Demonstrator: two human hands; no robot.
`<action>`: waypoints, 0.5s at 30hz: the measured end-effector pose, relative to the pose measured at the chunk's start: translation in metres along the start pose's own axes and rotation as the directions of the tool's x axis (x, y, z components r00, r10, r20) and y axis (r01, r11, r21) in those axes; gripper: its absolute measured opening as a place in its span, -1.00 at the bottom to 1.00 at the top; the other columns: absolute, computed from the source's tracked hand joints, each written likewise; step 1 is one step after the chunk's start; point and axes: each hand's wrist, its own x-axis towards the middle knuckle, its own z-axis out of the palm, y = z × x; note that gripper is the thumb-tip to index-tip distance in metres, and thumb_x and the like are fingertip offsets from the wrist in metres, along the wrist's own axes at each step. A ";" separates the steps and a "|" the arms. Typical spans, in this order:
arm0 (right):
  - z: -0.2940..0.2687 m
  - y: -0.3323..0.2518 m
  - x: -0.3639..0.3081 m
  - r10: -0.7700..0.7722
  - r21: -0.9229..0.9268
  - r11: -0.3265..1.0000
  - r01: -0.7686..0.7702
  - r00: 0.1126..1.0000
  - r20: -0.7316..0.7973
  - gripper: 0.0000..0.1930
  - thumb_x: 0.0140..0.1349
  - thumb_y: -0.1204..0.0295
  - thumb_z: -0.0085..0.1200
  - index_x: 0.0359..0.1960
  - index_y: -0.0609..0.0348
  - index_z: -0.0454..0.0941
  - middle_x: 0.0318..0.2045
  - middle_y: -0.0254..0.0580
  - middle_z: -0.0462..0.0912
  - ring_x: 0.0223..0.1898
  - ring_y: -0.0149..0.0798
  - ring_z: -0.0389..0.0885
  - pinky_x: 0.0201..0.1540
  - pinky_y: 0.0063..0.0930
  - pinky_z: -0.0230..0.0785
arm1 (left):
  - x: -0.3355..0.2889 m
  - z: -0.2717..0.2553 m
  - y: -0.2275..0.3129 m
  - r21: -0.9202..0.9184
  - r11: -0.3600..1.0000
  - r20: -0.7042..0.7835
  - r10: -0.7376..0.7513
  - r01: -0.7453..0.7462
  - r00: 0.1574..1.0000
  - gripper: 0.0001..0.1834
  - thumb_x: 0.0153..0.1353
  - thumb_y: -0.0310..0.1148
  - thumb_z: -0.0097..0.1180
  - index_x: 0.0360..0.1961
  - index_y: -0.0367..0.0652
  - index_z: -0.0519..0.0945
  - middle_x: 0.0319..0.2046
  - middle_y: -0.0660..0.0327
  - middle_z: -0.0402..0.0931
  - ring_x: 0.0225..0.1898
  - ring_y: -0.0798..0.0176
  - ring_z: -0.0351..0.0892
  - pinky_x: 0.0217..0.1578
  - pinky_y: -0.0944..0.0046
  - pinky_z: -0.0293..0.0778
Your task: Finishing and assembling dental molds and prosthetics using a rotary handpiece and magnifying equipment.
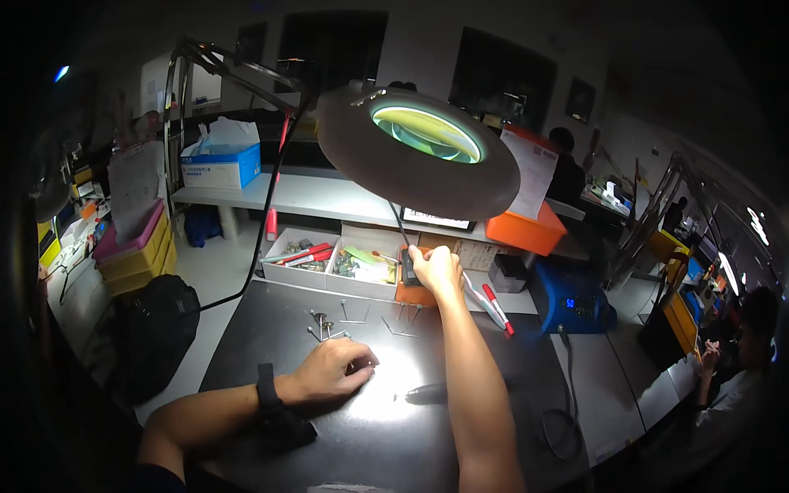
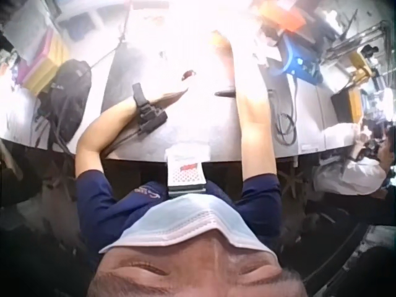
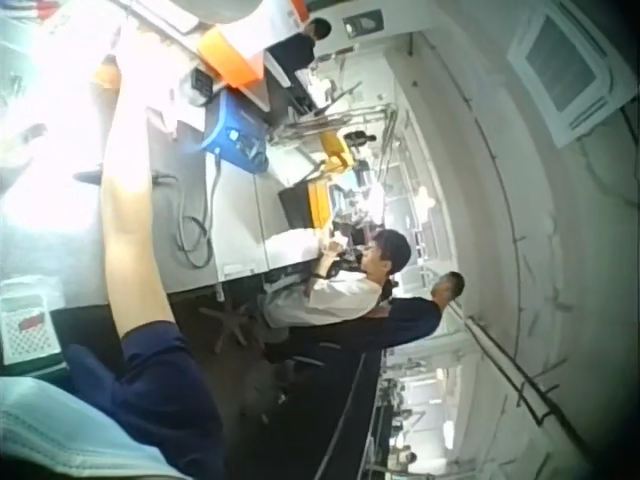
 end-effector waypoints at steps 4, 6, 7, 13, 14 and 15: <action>-0.001 0.000 -0.007 -0.031 -0.027 0.999 0.031 0.999 0.017 -0.49 0.12 -0.07 0.10 -0.26 0.17 0.67 -0.18 0.12 0.65 -0.07 0.08 0.61 0.01 -0.11 0.40 | -0.001 -0.004 -0.001 -0.031 0.999 0.019 -0.023 0.024 1.000 -0.86 0.10 -0.44 0.18 -0.32 -0.26 0.61 -0.55 0.13 0.57 -0.45 0.21 0.57 -0.37 0.26 0.48; -0.008 0.000 -0.015 -0.024 -0.045 0.999 0.025 1.000 0.011 -0.49 0.14 -0.08 0.07 -0.25 0.18 0.67 -0.18 0.12 0.65 -0.06 0.09 0.60 0.02 -0.11 0.40 | -0.003 -0.004 0.001 -0.255 0.942 0.088 -0.204 0.220 0.975 -0.85 0.13 -0.43 0.18 -0.28 -0.26 0.61 -0.51 0.15 0.61 -0.40 0.33 0.61 -0.31 0.37 0.50; -0.013 0.002 -0.018 -0.087 -0.022 0.996 0.087 0.996 0.015 -0.48 0.16 -0.07 0.05 -0.24 0.19 0.67 -0.18 0.10 0.65 -0.06 0.09 0.60 0.02 -0.12 0.39 | -0.004 -0.006 0.006 -0.269 0.928 0.121 -0.232 0.256 0.965 -0.83 0.18 -0.43 0.17 -0.24 -0.28 0.61 -0.43 0.17 0.63 -0.35 0.41 0.61 -0.26 0.43 0.50; -0.035 0.029 -0.057 -0.536 0.027 0.835 0.550 0.823 -0.186 -0.57 0.21 0.14 0.08 -0.07 0.28 0.55 -0.23 -0.01 0.61 -0.29 -0.03 0.63 -0.15 -0.24 0.45 | -0.013 -0.007 0.011 -0.643 0.620 0.306 -0.330 0.449 0.893 -0.75 0.18 -0.44 0.14 -0.13 -0.33 0.56 -0.35 0.19 0.61 -0.32 0.42 0.58 -0.27 0.39 0.50; -0.046 0.027 -0.081 -0.589 0.134 0.782 0.609 0.792 -0.160 -0.60 0.20 0.22 0.13 -0.08 0.30 0.54 -0.23 -0.04 0.59 -0.35 -0.10 0.63 -0.21 -0.31 0.46 | -0.016 -0.009 0.014 -0.684 0.528 0.352 -0.366 0.503 0.862 -0.74 0.19 -0.45 0.14 -0.10 -0.34 0.54 -0.33 0.19 0.61 -0.30 0.42 0.58 -0.26 0.41 0.50; -0.056 0.027 -0.105 -0.600 0.206 0.769 0.605 0.794 -0.092 -0.65 0.17 0.27 0.16 -0.13 0.29 0.55 -0.24 -0.06 0.59 -0.40 -0.15 0.62 -0.27 -0.35 0.45 | -0.020 -0.008 0.015 -0.698 0.489 0.389 -0.356 0.524 0.850 -0.70 0.23 -0.45 0.12 -0.04 -0.35 0.50 -0.27 0.18 0.59 -0.24 0.41 0.58 -0.20 0.42 0.49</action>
